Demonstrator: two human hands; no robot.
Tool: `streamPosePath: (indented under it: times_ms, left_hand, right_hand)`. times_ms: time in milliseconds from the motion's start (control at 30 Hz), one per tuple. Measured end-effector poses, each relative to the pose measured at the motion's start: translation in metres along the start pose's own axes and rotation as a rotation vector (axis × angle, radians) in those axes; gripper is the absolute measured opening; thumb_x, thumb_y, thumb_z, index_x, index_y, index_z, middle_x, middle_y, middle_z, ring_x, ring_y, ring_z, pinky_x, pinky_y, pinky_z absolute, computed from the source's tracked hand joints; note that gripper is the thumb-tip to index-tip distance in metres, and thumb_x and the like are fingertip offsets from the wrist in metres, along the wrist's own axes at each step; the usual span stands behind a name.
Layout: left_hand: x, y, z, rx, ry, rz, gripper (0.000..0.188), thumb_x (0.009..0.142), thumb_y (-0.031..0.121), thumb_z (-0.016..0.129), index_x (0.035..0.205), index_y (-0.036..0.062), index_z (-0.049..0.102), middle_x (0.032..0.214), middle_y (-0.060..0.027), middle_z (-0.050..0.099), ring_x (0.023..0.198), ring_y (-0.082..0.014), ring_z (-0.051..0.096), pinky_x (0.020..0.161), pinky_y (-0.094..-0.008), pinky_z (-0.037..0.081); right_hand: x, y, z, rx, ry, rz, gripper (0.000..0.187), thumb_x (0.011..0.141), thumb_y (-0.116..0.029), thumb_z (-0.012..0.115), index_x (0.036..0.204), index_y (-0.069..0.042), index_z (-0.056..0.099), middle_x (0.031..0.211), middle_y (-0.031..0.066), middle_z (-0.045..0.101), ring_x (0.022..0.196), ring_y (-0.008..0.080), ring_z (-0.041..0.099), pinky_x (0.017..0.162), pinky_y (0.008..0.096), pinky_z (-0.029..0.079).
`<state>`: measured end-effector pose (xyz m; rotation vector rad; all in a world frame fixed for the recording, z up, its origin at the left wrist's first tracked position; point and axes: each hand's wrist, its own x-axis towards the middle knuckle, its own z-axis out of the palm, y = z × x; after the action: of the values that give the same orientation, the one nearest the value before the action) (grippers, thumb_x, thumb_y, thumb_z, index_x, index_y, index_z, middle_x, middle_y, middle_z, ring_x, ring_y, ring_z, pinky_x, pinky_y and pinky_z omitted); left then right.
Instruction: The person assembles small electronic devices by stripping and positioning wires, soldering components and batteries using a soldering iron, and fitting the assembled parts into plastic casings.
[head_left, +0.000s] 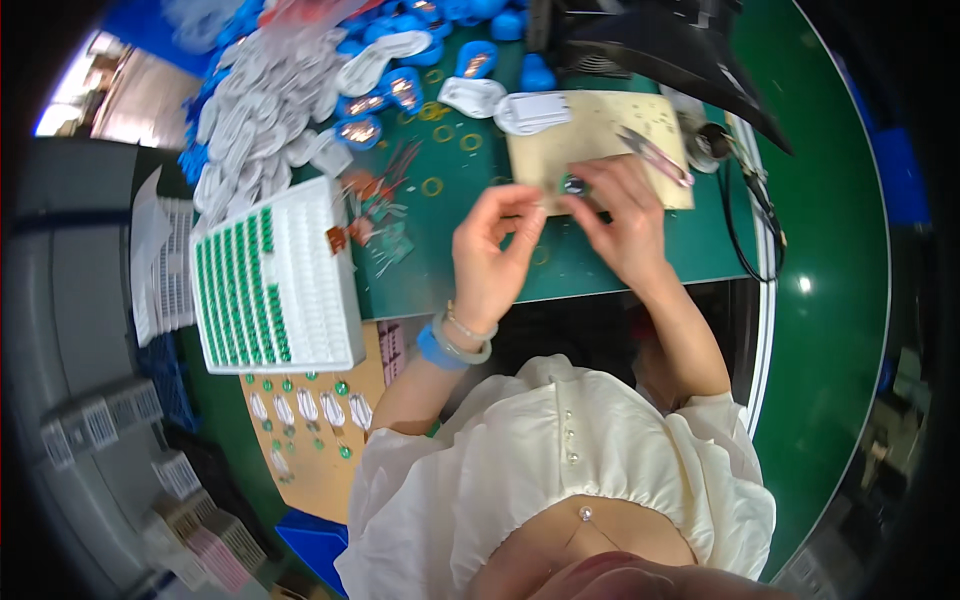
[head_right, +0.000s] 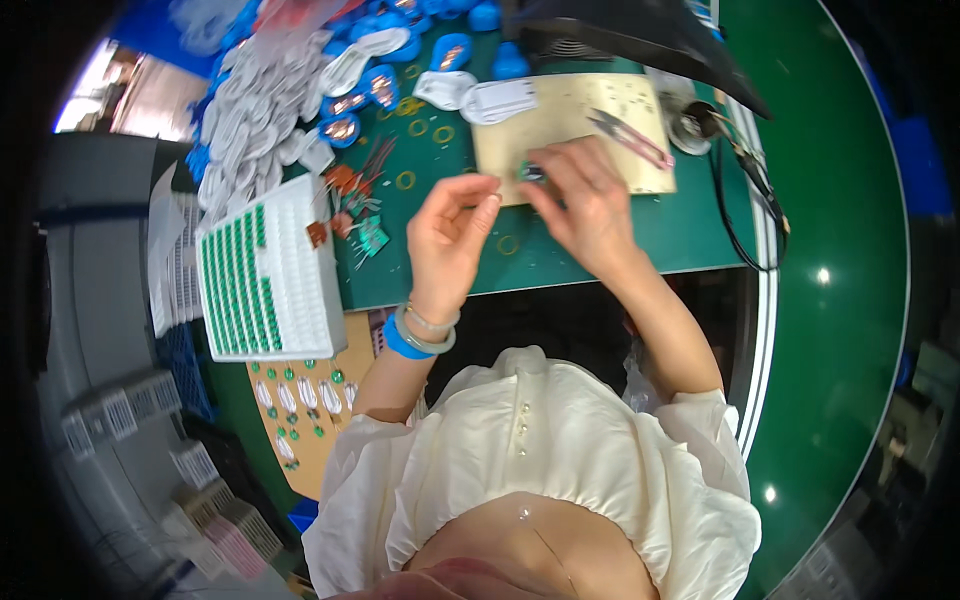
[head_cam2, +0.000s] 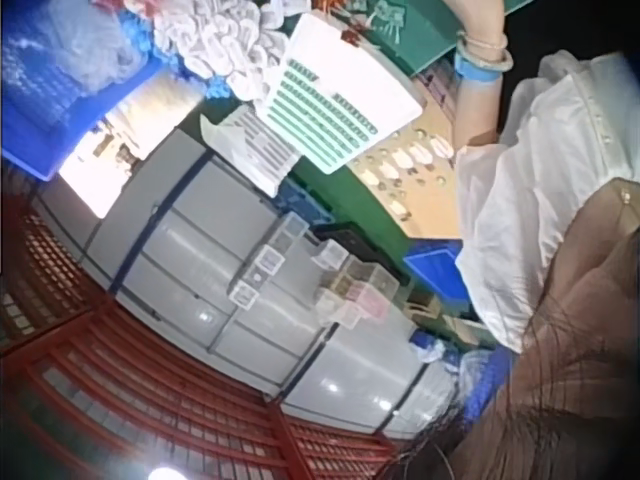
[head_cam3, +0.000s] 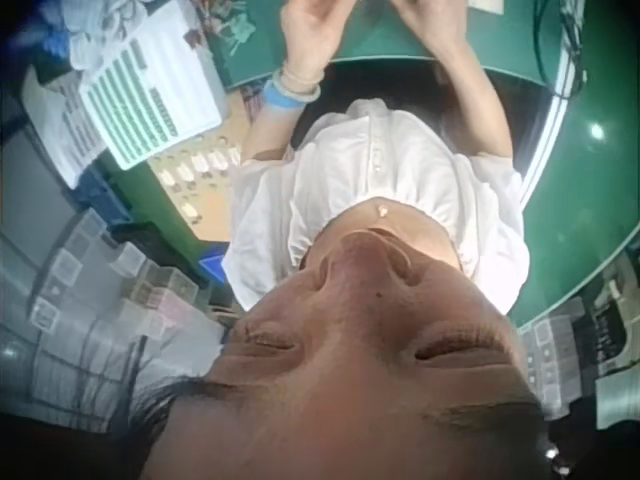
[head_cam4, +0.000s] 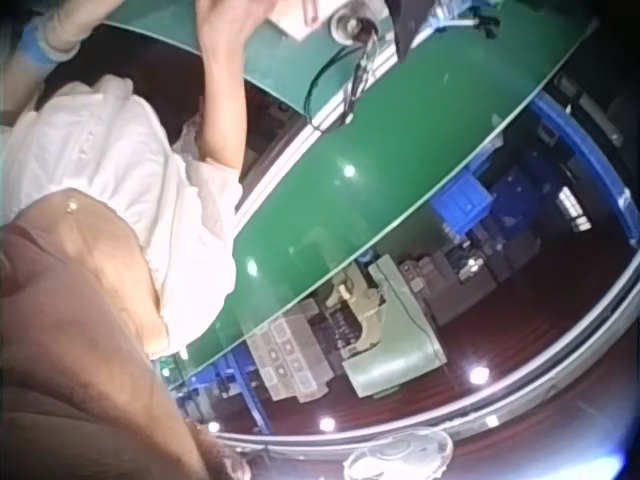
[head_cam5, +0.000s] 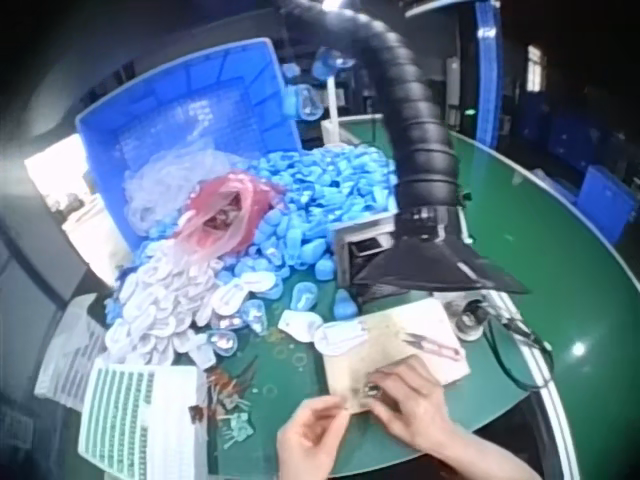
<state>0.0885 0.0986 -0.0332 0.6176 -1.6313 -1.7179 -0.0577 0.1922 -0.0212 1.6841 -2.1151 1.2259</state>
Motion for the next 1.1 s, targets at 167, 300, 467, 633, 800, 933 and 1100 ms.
streamPosePath:
  times_ms: [167, 300, 467, 633, 800, 933, 1100]
  left_hand:
    - [-0.046, 0.006, -0.041, 0.242, -0.006, 0.068, 0.008, 0.09, -0.002, 0.06, 0.098, -0.0031, 0.061, 0.099, -0.0081, 0.062, 0.088, -0.0116, 0.06, 0.077, -0.0245, 0.05]
    - [-0.072, 0.006, -0.074, 0.346, 0.127, 0.105, 0.007, 0.093, 0.002, 0.057, 0.094, -0.0028, 0.061, 0.093, -0.0095, 0.063, 0.082, -0.0124, 0.061, 0.072, -0.0243, 0.05]
    - [-0.088, 0.013, -0.092, 0.319, 0.123, -0.202, 0.014, 0.098, 0.004, 0.048, 0.1, -0.0019, 0.06, 0.078, -0.0085, 0.064, 0.069, -0.0113, 0.062, 0.061, -0.0239, 0.049]
    - [-0.089, 0.003, -0.098, 0.185, 0.25, -0.036, 0.02, 0.096, 0.002, 0.049, 0.116, -0.0022, 0.052, 0.098, -0.0113, 0.064, 0.075, -0.012, 0.062, 0.067, -0.0239, 0.052]
    - [-0.064, -0.001, -0.095, 0.453, 0.329, 0.232, 0.024, 0.087, -0.007, 0.058, 0.111, -0.0027, 0.056, 0.115, -0.0141, 0.056, 0.091, -0.0166, 0.06, 0.072, -0.0259, 0.052]
    - [-0.025, 0.002, -0.085, 0.466, 0.311, 0.302, 0.038, 0.081, -0.001, 0.066, 0.118, 0.0019, 0.056, 0.121, -0.0148, 0.053, 0.097, -0.0262, 0.057, 0.07, -0.0304, 0.052]
    - [-0.01, 0.0, -0.075, 0.848, 0.235, 0.326, 0.038, 0.071, 0.002, 0.072, 0.107, 0.0028, 0.058, 0.121, -0.015, 0.052, 0.11, -0.0369, 0.047, 0.093, -0.0448, 0.041]
  right_hand:
    - [-0.001, -0.004, 0.012, -0.143, -0.024, 0.051, 0.03, 0.071, -0.006, 0.077, 0.099, -0.003, 0.067, 0.096, 0.0103, 0.06, 0.091, 0.0295, 0.056, 0.079, 0.0384, 0.047]
    - [0.017, -0.045, 0.032, -0.034, -0.005, 0.009, 0.027, 0.071, -0.004, 0.077, 0.096, -0.003, 0.067, 0.092, 0.0102, 0.061, 0.09, 0.0277, 0.058, 0.078, 0.0365, 0.048]
    - [0.049, -0.083, 0.114, 0.061, -0.314, -0.261, 0.024, 0.069, -0.008, 0.076, 0.089, -0.003, 0.063, 0.084, 0.0084, 0.057, 0.08, 0.0278, 0.057, 0.066, 0.0378, 0.048]
    - [0.055, -0.068, 0.153, 0.002, -0.262, -0.264, 0.015, 0.072, -0.002, 0.071, 0.084, -0.003, 0.062, 0.071, 0.0075, 0.056, 0.063, 0.0239, 0.058, 0.055, 0.0343, 0.048]
    - [0.063, -0.065, 0.092, 0.267, -0.296, 0.049, 0.01, 0.081, 0.004, 0.066, 0.09, 0.0, 0.064, 0.079, 0.0052, 0.064, 0.061, 0.0103, 0.06, 0.055, 0.023, 0.047]
    - [0.067, -0.075, 0.059, 0.33, -0.355, 0.238, 0.004, 0.088, -0.001, 0.063, 0.091, 0.001, 0.063, 0.079, 0.0019, 0.063, 0.067, 0.0058, 0.059, 0.058, 0.0203, 0.047]
    - [0.048, -0.068, 0.051, 0.71, -0.168, 0.4, 0.007, 0.09, -0.007, 0.065, 0.09, 0.0, 0.063, 0.079, 0.0017, 0.064, 0.068, 0.0068, 0.06, 0.06, 0.0207, 0.048]
